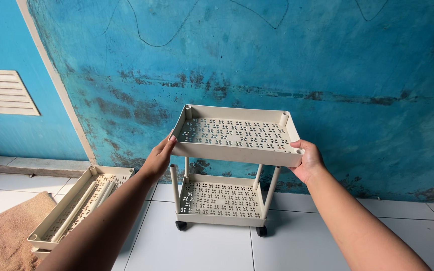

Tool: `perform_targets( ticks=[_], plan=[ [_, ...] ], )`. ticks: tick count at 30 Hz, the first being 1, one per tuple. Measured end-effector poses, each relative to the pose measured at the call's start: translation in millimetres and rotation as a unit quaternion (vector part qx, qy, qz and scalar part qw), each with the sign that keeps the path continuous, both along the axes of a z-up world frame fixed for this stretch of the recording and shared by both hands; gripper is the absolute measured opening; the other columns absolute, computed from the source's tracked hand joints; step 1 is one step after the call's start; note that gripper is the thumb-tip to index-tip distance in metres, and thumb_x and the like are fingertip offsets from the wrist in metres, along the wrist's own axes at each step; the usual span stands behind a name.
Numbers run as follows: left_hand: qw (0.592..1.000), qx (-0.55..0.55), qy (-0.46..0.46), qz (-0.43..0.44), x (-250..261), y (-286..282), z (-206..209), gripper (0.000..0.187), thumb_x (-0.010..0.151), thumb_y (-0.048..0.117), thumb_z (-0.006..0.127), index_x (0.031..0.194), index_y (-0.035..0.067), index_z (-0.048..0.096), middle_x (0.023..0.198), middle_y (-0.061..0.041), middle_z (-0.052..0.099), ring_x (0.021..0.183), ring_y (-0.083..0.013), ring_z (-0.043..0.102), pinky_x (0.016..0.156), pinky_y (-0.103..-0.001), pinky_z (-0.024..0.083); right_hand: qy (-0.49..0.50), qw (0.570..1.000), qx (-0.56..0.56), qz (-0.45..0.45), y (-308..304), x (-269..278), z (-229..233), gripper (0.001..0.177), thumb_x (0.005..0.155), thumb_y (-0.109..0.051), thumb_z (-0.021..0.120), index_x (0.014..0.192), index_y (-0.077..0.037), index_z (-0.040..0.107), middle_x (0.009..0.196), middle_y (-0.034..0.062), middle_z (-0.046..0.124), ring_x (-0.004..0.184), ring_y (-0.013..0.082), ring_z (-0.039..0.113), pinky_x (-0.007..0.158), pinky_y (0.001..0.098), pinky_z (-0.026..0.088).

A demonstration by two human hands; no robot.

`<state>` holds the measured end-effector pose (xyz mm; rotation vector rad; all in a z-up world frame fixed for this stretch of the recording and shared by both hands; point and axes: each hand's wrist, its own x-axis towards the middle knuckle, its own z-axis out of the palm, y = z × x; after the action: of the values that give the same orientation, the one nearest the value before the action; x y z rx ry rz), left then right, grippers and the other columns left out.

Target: The person assembles a two-tier plastic storage rack by inserting white support poles into the corners of perforated trays and securing them with small fasteners. The person handles the trays and poles by hand, stacking the trays and inserting poles one at a time.

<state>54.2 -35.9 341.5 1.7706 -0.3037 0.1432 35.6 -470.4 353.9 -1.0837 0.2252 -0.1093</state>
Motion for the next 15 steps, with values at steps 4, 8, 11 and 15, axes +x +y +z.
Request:
perform_targets(
  ticks=[4,8,11,15],
  plan=[
    [0.999,-0.032,0.041,-0.006,13,7,-27,0.071,0.097,0.055,0.043,0.161,0.026,0.031,0.163,-0.01,0.039,0.154,-0.0279,0.029,0.123,-0.044,0.019,-0.019,0.999,-0.032,-0.007,4,17,-25,0.054,0.079,-0.021,0.058,0.128,0.002,0.058,0.119,0.0151,0.066,0.109,0.0261,0.063,0.093,0.0395,0.047],
    [0.999,-0.016,0.044,-0.002,10,10,-51,0.07,0.098,0.053,0.042,0.161,0.029,0.027,0.166,-0.009,0.034,0.154,-0.0273,0.026,0.122,-0.044,0.02,-0.043,0.999,-0.024,-0.021,5,26,-47,0.05,0.08,-0.018,0.06,0.125,0.005,0.058,0.118,0.0139,0.066,0.11,0.0243,0.064,0.097,0.0362,0.046],
    [0.999,-0.023,0.006,-0.026,9,10,-62,0.068,0.102,0.053,0.043,0.161,0.025,0.027,0.165,-0.011,0.037,0.154,-0.0282,0.03,0.123,-0.044,0.023,-0.049,0.998,-0.029,-0.023,3,31,-55,0.049,0.081,-0.018,0.06,0.125,0.005,0.059,0.117,0.0136,0.066,0.11,0.0239,0.064,0.098,0.0364,0.046],
    [0.993,-0.058,0.1,0.004,16,9,-65,0.069,0.097,0.052,0.041,0.162,0.032,0.029,0.151,-0.012,0.051,0.137,-0.0302,0.049,0.112,-0.046,0.038,-0.046,0.999,-0.02,-0.01,6,36,-63,0.05,0.081,-0.018,0.06,0.124,0.005,0.058,0.117,0.0144,0.066,0.11,0.025,0.064,0.1,0.0379,0.046]
  ],
)
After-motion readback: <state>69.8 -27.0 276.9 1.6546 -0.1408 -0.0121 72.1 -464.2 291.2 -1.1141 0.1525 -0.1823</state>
